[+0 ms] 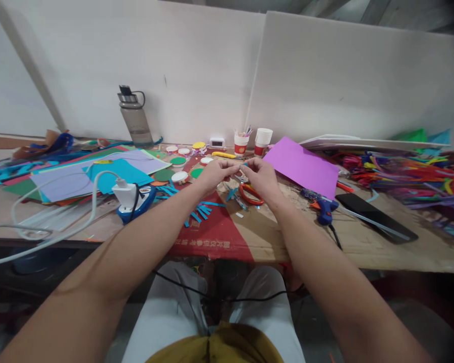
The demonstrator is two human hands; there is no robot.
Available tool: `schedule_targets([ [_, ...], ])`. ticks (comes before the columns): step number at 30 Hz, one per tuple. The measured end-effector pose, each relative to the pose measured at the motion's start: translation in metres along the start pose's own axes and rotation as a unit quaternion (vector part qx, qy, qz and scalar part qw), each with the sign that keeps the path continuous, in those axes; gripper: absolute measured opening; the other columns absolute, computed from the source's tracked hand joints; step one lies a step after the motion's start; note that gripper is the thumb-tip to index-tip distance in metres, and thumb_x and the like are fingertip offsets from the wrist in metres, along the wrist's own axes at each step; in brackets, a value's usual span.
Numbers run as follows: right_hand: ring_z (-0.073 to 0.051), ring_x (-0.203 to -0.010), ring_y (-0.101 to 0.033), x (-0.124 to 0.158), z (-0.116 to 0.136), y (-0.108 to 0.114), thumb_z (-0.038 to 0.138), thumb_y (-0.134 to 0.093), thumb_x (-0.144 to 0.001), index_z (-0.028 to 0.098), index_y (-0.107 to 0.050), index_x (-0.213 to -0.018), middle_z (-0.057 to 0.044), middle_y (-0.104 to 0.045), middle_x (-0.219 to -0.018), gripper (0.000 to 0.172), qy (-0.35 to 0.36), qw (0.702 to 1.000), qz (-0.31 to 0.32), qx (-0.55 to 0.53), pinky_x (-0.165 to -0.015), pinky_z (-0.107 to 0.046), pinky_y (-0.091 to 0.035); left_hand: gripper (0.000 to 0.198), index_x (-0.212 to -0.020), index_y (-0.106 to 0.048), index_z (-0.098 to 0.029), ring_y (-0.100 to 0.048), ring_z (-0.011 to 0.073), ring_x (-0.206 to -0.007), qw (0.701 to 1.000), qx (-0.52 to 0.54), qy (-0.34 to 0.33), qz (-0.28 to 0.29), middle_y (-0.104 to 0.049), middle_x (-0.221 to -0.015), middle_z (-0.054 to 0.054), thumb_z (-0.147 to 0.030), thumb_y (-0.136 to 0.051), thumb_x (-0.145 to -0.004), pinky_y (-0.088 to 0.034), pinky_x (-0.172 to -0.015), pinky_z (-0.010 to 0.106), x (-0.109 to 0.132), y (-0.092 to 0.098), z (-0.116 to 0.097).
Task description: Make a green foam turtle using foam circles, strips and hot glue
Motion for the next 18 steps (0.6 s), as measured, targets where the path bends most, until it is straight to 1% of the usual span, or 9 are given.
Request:
schedule_targets([
  [6, -0.012, -0.059, -0.047, -0.0031, -0.0047, 0.0019, 0.037, -0.062, -0.074, 0.019, -0.058, -0.073, 0.004, -0.054, -0.062, 0.018, -0.025, 0.999, -0.014, -0.022, -0.058, -0.026, -0.038, 0.028, -0.069, -0.068, -0.015, -0.047, 0.0078, -0.057, 1.0, -0.01, -0.002, 0.018, -0.063, -0.066, 0.002, -0.041, -0.078, -0.068, -0.033, -0.056, 0.024, 0.0012, -0.002, -0.0035],
  [8, -0.011, -0.059, -0.047, -0.0037, -0.0058, 0.0022, 0.037, -0.061, -0.074, 0.019, -0.059, -0.073, 0.004, -0.054, -0.062, 0.018, -0.033, 0.999, -0.022, -0.037, -0.057, -0.026, -0.039, 0.026, -0.068, -0.068, -0.015, -0.047, 0.0083, -0.058, 1.0, -0.009, 0.001, 0.014, -0.062, -0.064, 0.001, -0.039, -0.078, -0.067, -0.034, -0.057, 0.024, 0.0022, -0.0024, -0.0058],
  [12, -0.011, -0.058, -0.047, -0.0034, -0.0057, 0.0015, 0.036, -0.061, -0.071, 0.019, -0.06, -0.075, 0.004, -0.055, -0.063, 0.018, -0.05, 0.996, -0.03, -0.072, -0.057, -0.025, -0.04, 0.025, -0.069, -0.067, -0.015, -0.048, 0.0086, -0.058, 1.0, 0.014, -0.004, -0.014, -0.062, -0.064, 0.001, -0.036, -0.079, -0.064, -0.036, -0.058, 0.025, 0.0013, -0.0001, -0.0077],
  [15, -0.011, -0.059, -0.047, -0.0026, -0.0053, -0.0004, 0.037, -0.062, -0.07, 0.019, -0.059, -0.074, 0.004, -0.055, -0.063, 0.019, -0.056, 0.996, -0.011, -0.075, -0.057, -0.026, -0.039, 0.026, -0.069, -0.065, -0.015, -0.048, 0.0078, -0.059, 0.997, 0.067, -0.01, -0.045, -0.059, -0.064, -0.001, -0.034, -0.081, -0.063, -0.038, -0.059, 0.024, -0.0011, 0.0031, -0.0061],
  [18, -0.012, -0.059, -0.047, -0.0016, -0.0067, -0.0036, 0.038, -0.063, -0.069, 0.02, -0.058, -0.072, 0.004, -0.054, -0.062, 0.019, -0.06, 0.995, 0.016, -0.08, -0.056, -0.026, -0.038, 0.026, -0.069, -0.062, -0.015, -0.049, 0.0068, -0.059, 0.99, 0.127, 0.004, -0.06, -0.056, -0.063, -0.003, -0.03, -0.082, -0.062, -0.04, -0.06, 0.022, -0.0017, 0.0033, -0.005],
])
Point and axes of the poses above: each hand's wrist, its own x-axis away from the middle knuckle, its own y-axis out of the back of the hand, z = x × y, the point moved 3 cm from there along -x, towards the middle knuckle
